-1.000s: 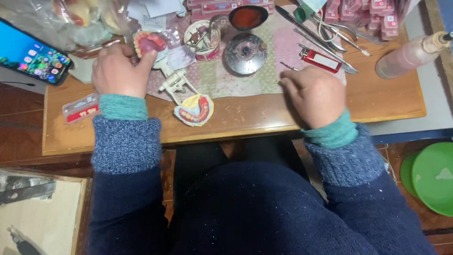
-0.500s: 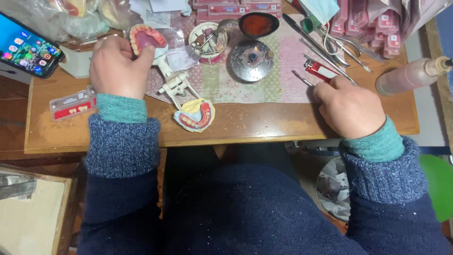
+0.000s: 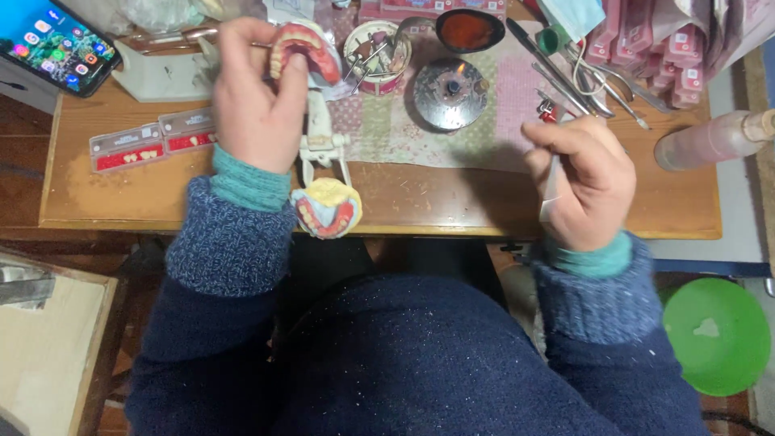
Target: Assembling, adjusting, and refining a dental prosthetic cast model using dental laboratory tools.
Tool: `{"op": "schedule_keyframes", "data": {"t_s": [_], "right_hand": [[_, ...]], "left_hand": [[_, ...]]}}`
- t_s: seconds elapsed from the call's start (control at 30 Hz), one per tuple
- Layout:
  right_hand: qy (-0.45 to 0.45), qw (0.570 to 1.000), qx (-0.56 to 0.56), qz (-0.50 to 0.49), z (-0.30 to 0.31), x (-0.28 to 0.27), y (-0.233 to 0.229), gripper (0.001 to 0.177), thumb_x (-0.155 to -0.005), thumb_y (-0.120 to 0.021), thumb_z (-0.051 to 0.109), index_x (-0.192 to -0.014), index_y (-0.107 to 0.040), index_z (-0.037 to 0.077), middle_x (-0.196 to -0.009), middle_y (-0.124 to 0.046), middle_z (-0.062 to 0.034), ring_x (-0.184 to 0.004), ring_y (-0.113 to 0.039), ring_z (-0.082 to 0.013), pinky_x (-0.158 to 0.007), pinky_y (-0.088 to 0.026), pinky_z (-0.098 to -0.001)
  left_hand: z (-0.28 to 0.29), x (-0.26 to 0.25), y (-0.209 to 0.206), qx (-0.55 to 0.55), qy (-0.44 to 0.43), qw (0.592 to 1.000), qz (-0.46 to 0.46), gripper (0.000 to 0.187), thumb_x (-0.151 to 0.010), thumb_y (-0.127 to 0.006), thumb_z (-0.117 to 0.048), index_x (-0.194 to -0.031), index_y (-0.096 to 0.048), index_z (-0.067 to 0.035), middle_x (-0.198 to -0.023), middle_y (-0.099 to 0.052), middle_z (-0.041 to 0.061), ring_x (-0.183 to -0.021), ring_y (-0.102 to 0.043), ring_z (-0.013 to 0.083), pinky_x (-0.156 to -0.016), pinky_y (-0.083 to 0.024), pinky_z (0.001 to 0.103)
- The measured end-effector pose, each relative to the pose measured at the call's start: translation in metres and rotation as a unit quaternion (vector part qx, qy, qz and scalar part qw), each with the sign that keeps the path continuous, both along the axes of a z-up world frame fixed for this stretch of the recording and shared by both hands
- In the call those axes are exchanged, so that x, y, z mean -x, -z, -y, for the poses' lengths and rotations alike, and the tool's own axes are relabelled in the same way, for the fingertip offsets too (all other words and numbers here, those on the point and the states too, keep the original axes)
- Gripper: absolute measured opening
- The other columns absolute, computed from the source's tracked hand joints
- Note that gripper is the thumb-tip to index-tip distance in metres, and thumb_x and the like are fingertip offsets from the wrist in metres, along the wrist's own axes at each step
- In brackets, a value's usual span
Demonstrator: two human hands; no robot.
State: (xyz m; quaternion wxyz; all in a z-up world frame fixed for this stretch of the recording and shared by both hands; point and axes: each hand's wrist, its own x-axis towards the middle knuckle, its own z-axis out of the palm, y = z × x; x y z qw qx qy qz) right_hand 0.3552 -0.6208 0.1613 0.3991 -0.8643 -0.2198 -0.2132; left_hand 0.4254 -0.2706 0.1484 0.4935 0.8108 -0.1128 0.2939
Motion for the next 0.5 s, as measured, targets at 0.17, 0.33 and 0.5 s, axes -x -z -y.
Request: {"op": "schedule_keyframes", "data": {"t_s": [0.17, 0.33, 0.5], "right_hand": [[-0.023, 0.946, -0.316, -0.075, -0.041, -0.022, 0.019, 0.024, -0.114, -0.061, 0.003, -0.136, -0.065, -0.004, -0.106, -0.068, -0.0131, -0.09, -0.064, -0.0204, -0.08, -0.053, -0.0317], [-0.082, 0.837, -0.499, -0.208, -0.043, -0.035, 0.024, 0.031, -0.113, -0.054, 0.019, -0.132, -0.062, -0.004, -0.114, -0.071, -0.0155, -0.101, -0.07, -0.0231, -0.09, -0.06, -0.0353], [-0.084, 0.833, -0.506, -0.207, -0.04, -0.037, 0.031, 0.032, -0.116, -0.052, 0.024, -0.132, -0.061, -0.003, -0.119, -0.071, -0.0163, -0.104, -0.07, -0.0237, -0.091, -0.059, -0.0363]], "left_hand": [[0.016, 0.004, -0.001, 0.029, 0.092, 0.995, -0.031, 0.024, -0.111, -0.06, -0.007, -0.13, -0.051, 0.001, -0.115, -0.075, 0.011, -0.105, -0.076, 0.0154, -0.09, -0.062, 0.03], [0.028, -0.003, 0.003, 0.077, 0.251, 0.943, -0.205, 0.029, -0.109, -0.057, -0.014, -0.135, -0.056, 0.0, -0.111, -0.073, 0.007, -0.095, -0.073, 0.0111, -0.082, -0.063, 0.026], [0.044, -0.005, -0.009, 0.055, 0.328, 0.886, -0.323, 0.034, -0.105, -0.058, -0.019, -0.135, -0.057, -0.002, -0.083, -0.064, 0.0, -0.06, -0.057, 0.0051, -0.051, -0.048, 0.023]]}}
